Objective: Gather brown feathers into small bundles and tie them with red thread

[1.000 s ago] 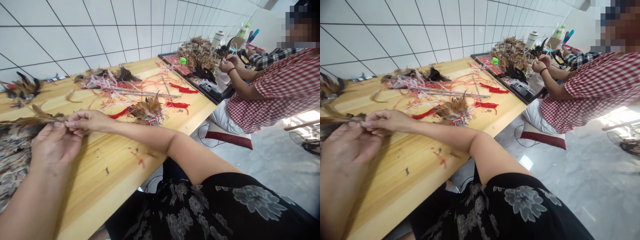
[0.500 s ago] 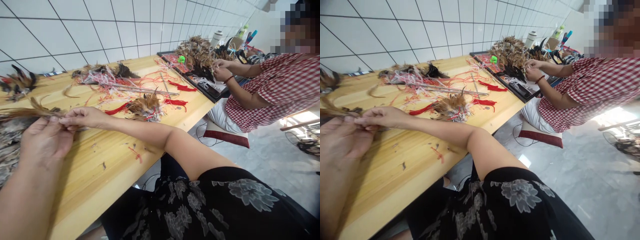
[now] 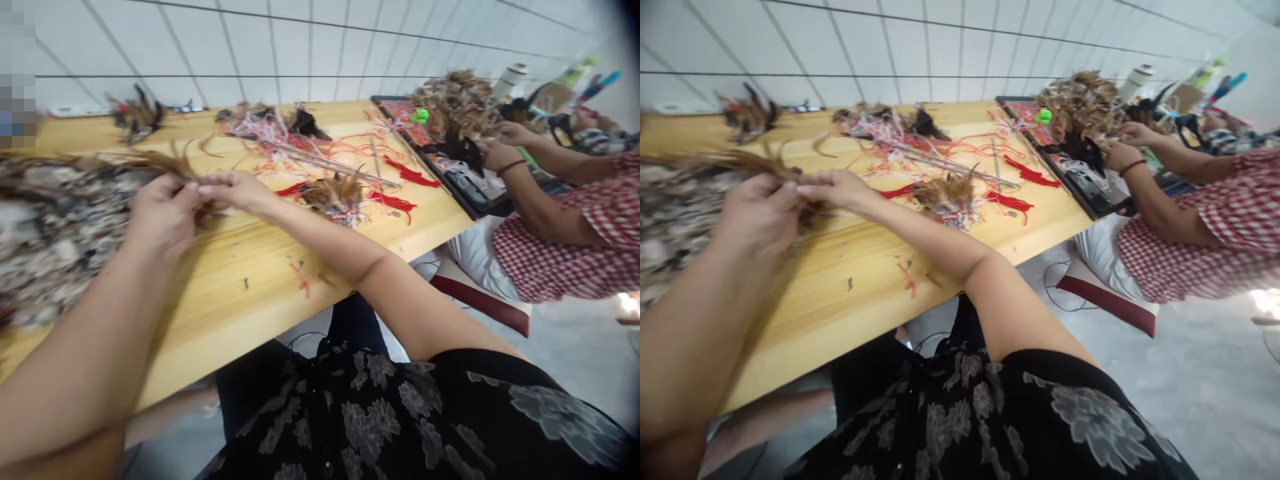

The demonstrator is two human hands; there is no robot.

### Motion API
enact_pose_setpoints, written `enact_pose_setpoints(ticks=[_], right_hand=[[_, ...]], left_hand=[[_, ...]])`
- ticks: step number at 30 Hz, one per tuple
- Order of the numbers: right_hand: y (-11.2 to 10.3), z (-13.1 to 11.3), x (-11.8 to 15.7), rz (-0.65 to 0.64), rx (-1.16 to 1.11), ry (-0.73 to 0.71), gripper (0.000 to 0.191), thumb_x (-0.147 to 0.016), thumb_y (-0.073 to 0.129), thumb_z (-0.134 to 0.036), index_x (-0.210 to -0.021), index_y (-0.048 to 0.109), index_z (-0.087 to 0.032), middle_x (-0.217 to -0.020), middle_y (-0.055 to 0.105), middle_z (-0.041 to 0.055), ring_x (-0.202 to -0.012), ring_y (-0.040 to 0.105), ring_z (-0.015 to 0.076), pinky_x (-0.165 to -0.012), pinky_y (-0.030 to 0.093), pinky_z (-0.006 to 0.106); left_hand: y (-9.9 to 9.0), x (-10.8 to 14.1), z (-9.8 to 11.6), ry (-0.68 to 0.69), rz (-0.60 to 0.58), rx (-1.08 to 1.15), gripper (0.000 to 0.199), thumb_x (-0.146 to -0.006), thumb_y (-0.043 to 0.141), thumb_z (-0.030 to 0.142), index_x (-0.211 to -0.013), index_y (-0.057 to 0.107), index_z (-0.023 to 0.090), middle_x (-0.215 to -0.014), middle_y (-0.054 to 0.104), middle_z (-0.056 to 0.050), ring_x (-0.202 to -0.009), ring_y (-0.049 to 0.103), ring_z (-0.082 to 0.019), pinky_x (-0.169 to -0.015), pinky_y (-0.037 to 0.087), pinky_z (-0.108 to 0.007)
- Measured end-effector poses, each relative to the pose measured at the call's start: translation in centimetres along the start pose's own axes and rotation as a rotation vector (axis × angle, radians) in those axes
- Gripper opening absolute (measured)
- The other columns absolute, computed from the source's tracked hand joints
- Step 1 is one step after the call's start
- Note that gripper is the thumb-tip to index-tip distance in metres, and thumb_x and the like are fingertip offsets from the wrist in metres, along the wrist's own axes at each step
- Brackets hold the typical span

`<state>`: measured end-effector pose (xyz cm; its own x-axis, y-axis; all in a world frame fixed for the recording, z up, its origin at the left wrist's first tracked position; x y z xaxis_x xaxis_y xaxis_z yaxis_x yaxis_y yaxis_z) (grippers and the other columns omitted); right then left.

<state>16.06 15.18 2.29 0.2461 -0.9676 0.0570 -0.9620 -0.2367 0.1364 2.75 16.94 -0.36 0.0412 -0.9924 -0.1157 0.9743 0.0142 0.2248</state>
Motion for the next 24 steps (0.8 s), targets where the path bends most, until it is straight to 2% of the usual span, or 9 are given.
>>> enact_pose_setpoints(ticks=[1, 3, 5, 7, 11, 14, 16, 20, 24], right_hand=[[0.6, 1.0, 0.0, -0.050, -0.021, 0.111, 0.029, -0.093, 0.104, -0.026, -0.084, 0.079, -0.014, -0.069, 0.078, -0.0115, -0.074, 0.069, 0.0031, -0.084, 0.060, 0.015], [0.4, 1.6, 0.3, -0.007, -0.053, 0.192, 0.024, -0.101, 0.091, -0.017, -0.080, 0.078, -0.014, -0.066, 0.076, -0.0141, -0.070, 0.068, -0.0022, -0.083, 0.055, 0.011], [0.1, 1.1, 1.1, 0.027, -0.075, 0.181, 0.026, -0.101, 0.092, -0.018, -0.081, 0.076, -0.013, -0.064, 0.075, -0.0125, -0.073, 0.070, -0.0019, -0.084, 0.056, 0.011], [0.0, -0.6, 2.0, 0.022, -0.101, 0.047, 0.037, -0.085, 0.110, -0.023, -0.083, 0.074, -0.012, -0.062, 0.069, -0.0107, -0.085, 0.076, 0.0043, -0.087, 0.061, 0.011], [-0.8, -1.1, 3.8, 0.013, -0.083, -0.006, 0.042, -0.083, 0.112, -0.023, -0.083, 0.070, -0.016, -0.065, 0.062, -0.0089, -0.089, 0.075, 0.0097, -0.088, 0.062, 0.016], [-1.6, -0.6, 3.6, 0.024, -0.040, -0.070, 0.041, -0.087, 0.109, -0.033, -0.083, 0.071, -0.018, -0.074, 0.069, -0.0059, -0.098, 0.078, 0.0133, -0.098, 0.065, 0.023], [-2.1, -0.3, 2.8, 0.031, 0.045, -0.143, 0.036, -0.097, 0.101, -0.039, -0.085, 0.075, -0.017, -0.080, 0.074, -0.0048, -0.103, 0.080, 0.0148, -0.104, 0.066, 0.029], [-3.0, 0.5, 1.2, 0.047, 0.129, -0.225, 0.026, -0.112, 0.081, -0.023, -0.089, 0.076, -0.013, -0.084, 0.077, -0.0055, -0.091, 0.077, 0.0092, -0.101, 0.065, 0.027], [-5.6, 1.1, 0.8, 0.136, 0.135, -0.213, 0.031, -0.114, 0.077, -0.026, -0.087, 0.071, -0.013, -0.081, 0.070, -0.0061, -0.091, 0.074, 0.0080, -0.097, 0.063, 0.023]], left_hand=[[0.1, 0.0, 0.0, -0.009, 0.006, -0.021, 0.046, -0.084, 0.108, 0.016, -0.077, 0.063, 0.018, -0.074, 0.068, 0.001, -0.073, 0.063, -0.016, -0.081, 0.061, -0.028], [0.4, 0.0, 0.3, -0.027, -0.001, -0.030, 0.043, -0.092, 0.101, -0.001, -0.076, 0.063, 0.015, -0.072, 0.068, 0.002, -0.070, 0.060, -0.012, -0.079, 0.056, -0.022], [1.1, 0.0, 0.8, -0.027, -0.041, 0.002, 0.042, -0.099, 0.089, -0.012, -0.077, 0.065, 0.014, -0.070, 0.068, 0.004, -0.068, 0.058, -0.009, -0.076, 0.051, -0.020], [1.6, 0.1, 1.4, -0.027, -0.059, 0.027, 0.049, -0.101, 0.081, -0.020, -0.072, 0.062, 0.015, -0.064, 0.063, 0.008, -0.065, 0.053, -0.008, -0.074, 0.047, -0.019], [3.4, 1.0, 1.8, -0.086, -0.187, 0.051, 0.046, -0.099, 0.087, -0.019, -0.075, 0.066, 0.014, -0.072, 0.071, 0.006, -0.068, 0.063, -0.010, -0.080, 0.051, -0.023], [4.3, 1.7, 1.6, -0.140, -0.256, 0.069, 0.042, -0.102, 0.087, -0.015, -0.078, 0.069, 0.013, -0.077, 0.076, 0.004, -0.074, 0.072, -0.010, -0.087, 0.055, -0.025], [4.3, 1.9, 1.4, -0.151, -0.270, 0.093, 0.038, -0.103, 0.090, -0.011, -0.080, 0.070, 0.013, -0.080, 0.077, 0.004, -0.073, 0.074, -0.011, -0.084, 0.057, -0.024], [3.1, 1.2, 1.7, -0.115, -0.243, 0.031, 0.029, -0.103, 0.100, 0.006, -0.089, 0.075, 0.014, -0.081, 0.074, 0.005, -0.078, 0.078, -0.012, -0.075, 0.056, -0.022], [0.8, 0.1, 3.1, -0.012, -0.181, -0.408, 0.020, -0.100, 0.090, -0.008, -0.099, 0.081, 0.010, -0.087, 0.074, 0.005, -0.080, 0.071, -0.010, -0.088, 0.057, -0.025]])
Point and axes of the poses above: each hand's wrist, its own x-axis away from the middle knuckle, its own y-axis out of the palm, z = x × y, the point moved 10 cm from there along -x, towards the middle knuckle
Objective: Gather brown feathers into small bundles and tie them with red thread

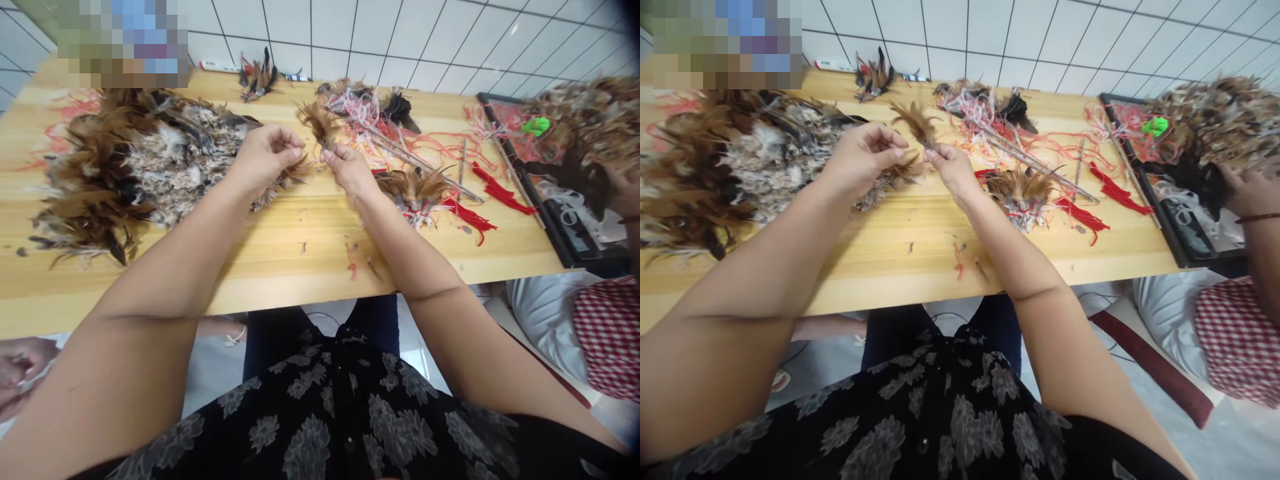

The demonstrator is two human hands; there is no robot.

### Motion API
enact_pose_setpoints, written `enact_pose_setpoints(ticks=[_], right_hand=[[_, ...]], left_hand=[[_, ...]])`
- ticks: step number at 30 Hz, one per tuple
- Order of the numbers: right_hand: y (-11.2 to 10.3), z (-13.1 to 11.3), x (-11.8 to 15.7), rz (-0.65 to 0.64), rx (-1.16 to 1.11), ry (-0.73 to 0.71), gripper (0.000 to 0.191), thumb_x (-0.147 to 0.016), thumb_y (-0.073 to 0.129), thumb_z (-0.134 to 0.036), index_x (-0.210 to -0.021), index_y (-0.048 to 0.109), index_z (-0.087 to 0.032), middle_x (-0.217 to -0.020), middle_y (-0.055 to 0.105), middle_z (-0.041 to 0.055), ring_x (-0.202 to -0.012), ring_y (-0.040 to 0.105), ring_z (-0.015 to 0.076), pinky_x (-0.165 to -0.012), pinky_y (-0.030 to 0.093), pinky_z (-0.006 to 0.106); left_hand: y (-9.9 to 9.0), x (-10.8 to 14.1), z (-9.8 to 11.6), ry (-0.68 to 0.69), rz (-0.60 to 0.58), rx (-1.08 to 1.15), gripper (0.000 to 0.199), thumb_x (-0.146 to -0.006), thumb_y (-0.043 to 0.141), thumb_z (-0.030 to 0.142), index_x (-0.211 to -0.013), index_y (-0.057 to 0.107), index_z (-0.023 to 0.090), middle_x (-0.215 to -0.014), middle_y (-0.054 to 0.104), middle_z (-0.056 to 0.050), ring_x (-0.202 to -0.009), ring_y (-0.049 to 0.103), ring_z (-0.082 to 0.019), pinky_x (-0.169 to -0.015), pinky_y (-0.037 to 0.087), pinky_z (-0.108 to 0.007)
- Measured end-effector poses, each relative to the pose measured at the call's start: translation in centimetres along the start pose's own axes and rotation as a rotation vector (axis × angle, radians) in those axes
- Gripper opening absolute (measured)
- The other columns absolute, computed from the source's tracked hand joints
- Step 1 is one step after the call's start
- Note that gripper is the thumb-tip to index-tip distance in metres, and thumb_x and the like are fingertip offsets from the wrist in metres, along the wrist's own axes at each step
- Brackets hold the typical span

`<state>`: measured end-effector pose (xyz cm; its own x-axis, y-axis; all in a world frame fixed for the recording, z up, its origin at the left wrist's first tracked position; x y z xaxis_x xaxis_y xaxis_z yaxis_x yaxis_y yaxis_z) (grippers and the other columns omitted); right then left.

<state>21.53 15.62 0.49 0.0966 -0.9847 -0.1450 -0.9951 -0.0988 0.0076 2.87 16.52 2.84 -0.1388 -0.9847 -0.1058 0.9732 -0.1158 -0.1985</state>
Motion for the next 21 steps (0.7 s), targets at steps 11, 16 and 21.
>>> enact_pose_setpoints(ticks=[11, 16, 21], right_hand=[[1.0, -0.2, 0.5, 0.034, 0.002, 0.061, 0.029, -0.111, 0.075, -0.013, -0.082, 0.077, -0.013, -0.070, 0.059, -0.0077, -0.075, 0.051, 0.0090, -0.086, 0.045, 0.024], [1.4, -1.9, 1.7, 0.082, 0.014, 0.101, 0.035, -0.105, 0.070, 0.002, -0.074, 0.073, -0.014, -0.071, 0.064, -0.0069, -0.077, 0.055, 0.0104, -0.087, 0.043, 0.027], [1.5, -1.4, 1.5, 0.077, 0.074, 0.094, 0.034, -0.105, 0.068, 0.000, -0.074, 0.072, -0.015, -0.074, 0.068, -0.0047, -0.079, 0.057, 0.0119, -0.086, 0.044, 0.028]], left_hand=[[1.9, 1.7, -0.3, 0.256, -0.094, -0.672, 0.021, -0.100, 0.079, 0.007, -0.085, 0.071, 0.020, -0.103, 0.073, -0.010, -0.135, 0.070, -0.030, -0.130, 0.049, -0.042], [3.6, 3.1, 1.8, 0.324, -0.208, -1.034, 0.014, -0.102, 0.068, 0.009, -0.103, 0.080, 0.016, -0.130, 0.079, -0.021, -0.141, 0.070, -0.043, -0.127, 0.054, -0.056], [3.3, 3.8, 3.7, 0.349, -0.170, -1.087, 0.027, -0.102, 0.063, 0.015, -0.119, 0.082, 0.018, -0.121, 0.083, -0.020, -0.127, 0.077, -0.048, -0.117, 0.059, -0.061]])
Point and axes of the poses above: each hand's wrist, its own x-axis away from the middle knuckle, its own y-axis out of the palm, z = x × y, the point moved 10 cm from there along -x, towards the middle knuckle
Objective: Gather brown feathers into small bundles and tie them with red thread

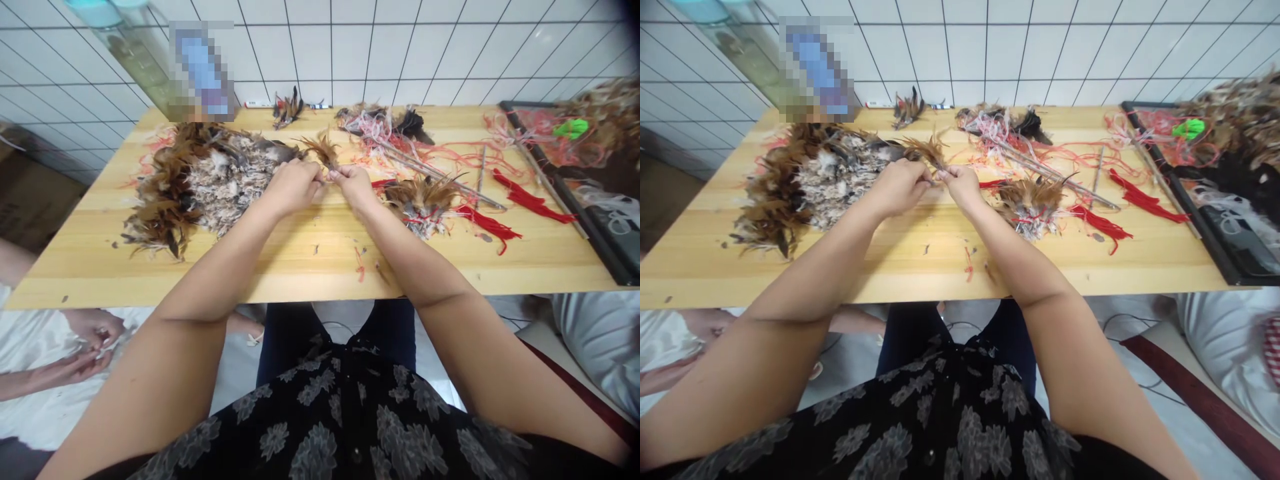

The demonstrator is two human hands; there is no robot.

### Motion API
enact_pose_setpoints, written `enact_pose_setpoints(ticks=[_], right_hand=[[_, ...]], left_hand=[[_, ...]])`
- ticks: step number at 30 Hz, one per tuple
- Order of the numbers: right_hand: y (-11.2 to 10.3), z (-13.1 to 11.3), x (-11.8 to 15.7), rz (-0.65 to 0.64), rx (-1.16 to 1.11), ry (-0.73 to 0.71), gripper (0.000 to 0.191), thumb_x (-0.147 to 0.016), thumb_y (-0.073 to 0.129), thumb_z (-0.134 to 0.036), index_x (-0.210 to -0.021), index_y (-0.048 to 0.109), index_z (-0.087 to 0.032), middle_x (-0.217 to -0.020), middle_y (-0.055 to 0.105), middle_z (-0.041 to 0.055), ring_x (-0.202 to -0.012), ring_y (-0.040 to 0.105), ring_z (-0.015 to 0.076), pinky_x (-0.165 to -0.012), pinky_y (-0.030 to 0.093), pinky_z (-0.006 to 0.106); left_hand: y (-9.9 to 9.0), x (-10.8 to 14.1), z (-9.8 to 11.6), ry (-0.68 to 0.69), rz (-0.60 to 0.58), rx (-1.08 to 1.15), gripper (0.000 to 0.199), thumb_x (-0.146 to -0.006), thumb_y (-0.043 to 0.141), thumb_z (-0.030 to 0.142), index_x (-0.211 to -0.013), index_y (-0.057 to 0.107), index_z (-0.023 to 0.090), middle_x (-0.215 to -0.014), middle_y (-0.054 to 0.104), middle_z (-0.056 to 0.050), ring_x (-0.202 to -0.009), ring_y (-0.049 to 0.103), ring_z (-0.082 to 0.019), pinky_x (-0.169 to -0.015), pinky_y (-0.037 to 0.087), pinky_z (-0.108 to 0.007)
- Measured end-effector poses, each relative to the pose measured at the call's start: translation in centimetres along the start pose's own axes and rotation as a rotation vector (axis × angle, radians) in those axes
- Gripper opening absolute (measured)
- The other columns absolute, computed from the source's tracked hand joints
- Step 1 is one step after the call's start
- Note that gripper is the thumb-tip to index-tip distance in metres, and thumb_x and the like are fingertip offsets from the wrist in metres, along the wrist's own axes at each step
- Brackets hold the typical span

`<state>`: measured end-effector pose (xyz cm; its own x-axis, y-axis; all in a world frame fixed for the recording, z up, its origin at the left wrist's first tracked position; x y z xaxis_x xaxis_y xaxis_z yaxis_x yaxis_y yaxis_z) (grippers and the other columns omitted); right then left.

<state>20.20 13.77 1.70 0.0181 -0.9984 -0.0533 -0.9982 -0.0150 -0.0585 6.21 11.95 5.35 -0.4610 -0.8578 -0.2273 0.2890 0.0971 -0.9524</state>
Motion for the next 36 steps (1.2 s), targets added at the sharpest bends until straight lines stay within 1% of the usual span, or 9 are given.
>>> enact_pose_setpoints(ticks=[2, 5, 8, 11, 19, 23, 26, 30, 36], right_hand=[[0.0, 0.5, -0.4, 0.003, 0.027, -0.011, 0.033, -0.106, 0.069, -0.002, -0.075, 0.074, -0.014, -0.075, 0.069, -0.0034, -0.080, 0.058, 0.0125, -0.085, 0.043, 0.028], [-0.3, 1.4, -0.9, 0.020, 0.072, -0.006, 0.030, -0.109, 0.069, -0.005, -0.082, 0.079, -0.012, -0.079, 0.074, -0.0008, -0.080, 0.059, 0.0137, -0.085, 0.044, 0.030], [-0.6, 1.9, -1.1, 0.025, 0.132, -0.003, 0.028, -0.111, 0.068, -0.007, -0.086, 0.082, -0.011, -0.083, 0.077, 0.0006, -0.080, 0.061, 0.0144, -0.088, 0.047, 0.031], [-0.6, 1.9, -0.8, 0.021, 0.191, -0.008, 0.027, -0.110, 0.068, -0.007, -0.087, 0.082, -0.011, -0.080, 0.074, -0.0008, -0.079, 0.060, 0.0142, -0.089, 0.048, 0.031], [1.1, 1.8, 0.7, -0.071, 0.206, 0.039, 0.033, -0.110, 0.068, -0.008, -0.077, 0.074, -0.014, -0.073, 0.059, -0.0050, -0.075, 0.051, 0.0110, -0.083, 0.043, 0.029], [1.8, 1.3, 1.2, -0.120, 0.171, 0.039, 0.031, -0.110, 0.069, -0.007, -0.081, 0.077, -0.013, -0.080, 0.070, -0.0022, -0.082, 0.059, 0.0121, -0.096, 0.052, 0.029], [1.9, 1.1, 1.5, -0.143, 0.180, 0.066, 0.027, -0.108, 0.071, -0.008, -0.083, 0.079, -0.014, -0.088, 0.078, 0.0010, -0.087, 0.066, 0.0142, -0.103, 0.055, 0.032], [2.0, 1.0, 1.9, -0.160, 0.170, 0.102, 0.027, -0.106, 0.073, -0.007, -0.081, 0.077, -0.014, -0.085, 0.077, 0.0000, -0.086, 0.066, 0.0137, -0.103, 0.055, 0.032], [2.9, 0.9, 2.5, -0.223, 0.066, 0.129, 0.029, -0.105, 0.072, -0.005, -0.078, 0.072, -0.016, -0.082, 0.075, -0.0012, -0.089, 0.069, 0.0131, -0.108, 0.057, 0.031]], left_hand=[[-0.1, 0.2, -0.5, -0.028, 0.029, 0.047, 0.027, -0.102, 0.063, 0.016, -0.121, 0.082, 0.021, -0.118, 0.084, -0.016, -0.124, 0.078, -0.045, -0.113, 0.061, -0.057], [0.6, 0.6, -1.2, 0.007, 0.062, 0.116, 0.021, -0.103, 0.064, 0.016, -0.115, 0.081, 0.022, -0.116, 0.084, -0.014, -0.121, 0.079, -0.041, -0.113, 0.060, -0.052], [1.2, 0.9, -2.1, 0.039, 0.104, 0.134, 0.017, -0.102, 0.065, 0.016, -0.108, 0.079, 0.022, -0.114, 0.083, -0.016, -0.119, 0.079, -0.040, -0.114, 0.059, -0.052], [1.4, 1.1, -2.7, 0.059, 0.151, 0.137, 0.016, -0.105, 0.066, 0.019, -0.111, 0.080, 0.023, -0.116, 0.082, -0.015, -0.120, 0.078, -0.040, -0.113, 0.059, -0.053], [0.8, 1.4, -1.0, 0.149, 0.184, 0.097, 0.018, -0.110, 0.064, 0.019, -0.113, 0.081, 0.025, -0.123, 0.081, -0.016, -0.129, 0.075, -0.042, -0.119, 0.057, -0.059], [0.1, 1.5, -1.1, 0.108, 0.194, 0.058, 0.016, -0.113, 0.065, 0.023, -0.105, 0.078, 0.027, -0.117, 0.078, -0.016, -0.135, 0.070, -0.043, -0.117, 0.056, -0.062], [-0.4, 1.6, -1.5, 0.079, 0.213, 0.123, 0.015, -0.114, 0.068, 0.028, -0.102, 0.077, 0.031, -0.108, 0.075, -0.013, -0.135, 0.065, -0.042, -0.122, 0.051, -0.064], [-0.6, 1.8, -1.7, 0.067, 0.226, 0.184, 0.016, -0.115, 0.066, 0.031, -0.100, 0.074, 0.032, -0.107, 0.073, -0.013, -0.134, 0.061, -0.042, -0.126, 0.046, -0.065], [-1.1, 2.1, -1.1, 0.067, 0.242, 0.199, 0.021, -0.117, 0.064, 0.033, -0.098, 0.069, 0.031, -0.105, 0.072, -0.013, -0.135, 0.061, -0.042, -0.125, 0.047, -0.062]])
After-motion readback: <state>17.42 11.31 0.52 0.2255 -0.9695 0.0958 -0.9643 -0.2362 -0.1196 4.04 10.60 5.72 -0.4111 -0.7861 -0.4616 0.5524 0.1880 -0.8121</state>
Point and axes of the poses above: each hand's wrist, its own x-axis away from the middle knuckle, its own y-axis out of the palm, z = x × y, the point moved 10 cm from there along -x, towards the middle knuckle
